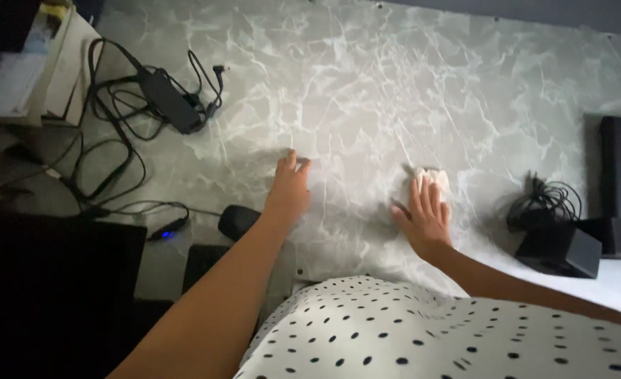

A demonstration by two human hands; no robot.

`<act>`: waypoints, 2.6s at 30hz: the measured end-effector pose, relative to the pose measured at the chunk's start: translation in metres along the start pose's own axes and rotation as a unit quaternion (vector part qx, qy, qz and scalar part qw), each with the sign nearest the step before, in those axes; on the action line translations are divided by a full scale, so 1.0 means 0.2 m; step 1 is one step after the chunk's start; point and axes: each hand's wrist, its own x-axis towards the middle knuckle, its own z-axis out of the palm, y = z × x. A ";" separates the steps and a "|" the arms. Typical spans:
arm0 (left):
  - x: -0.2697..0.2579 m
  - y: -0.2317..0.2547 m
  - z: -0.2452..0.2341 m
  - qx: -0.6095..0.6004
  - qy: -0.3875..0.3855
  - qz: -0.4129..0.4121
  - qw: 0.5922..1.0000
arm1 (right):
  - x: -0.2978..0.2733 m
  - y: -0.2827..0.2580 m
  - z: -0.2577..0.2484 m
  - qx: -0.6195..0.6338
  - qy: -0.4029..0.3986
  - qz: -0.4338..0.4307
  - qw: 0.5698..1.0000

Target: The person pulls a wipe from a package, pours liquid from a bottle onto it, and wipes a desk. They then bundle various power cords, move a pair of speakers, and continue wiping the desk surface.

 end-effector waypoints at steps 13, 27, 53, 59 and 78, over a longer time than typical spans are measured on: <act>-0.24 0.05 0.10 -0.025 0.039 -0.001 0.999 | -0.28 -0.42 0.17 -0.080 -0.121 -0.560 0.816; -0.31 0.29 -0.04 -0.017 -0.001 -0.117 0.993 | -0.44 0.17 -0.22 -0.159 -0.235 -0.399 0.872; -0.10 0.38 -0.02 -0.016 0.018 -0.164 0.986 | 0.18 0.06 -0.07 -0.062 -0.039 -0.011 0.997; 0.20 0.31 0.02 -0.036 0.066 -0.036 0.997 | 0.28 -0.23 -0.14 -0.016 -0.204 -0.273 0.940; 0.63 0.25 -0.16 0.102 -0.058 -0.030 0.993 | 0.66 -0.05 -0.16 -0.054 -0.157 -0.266 0.949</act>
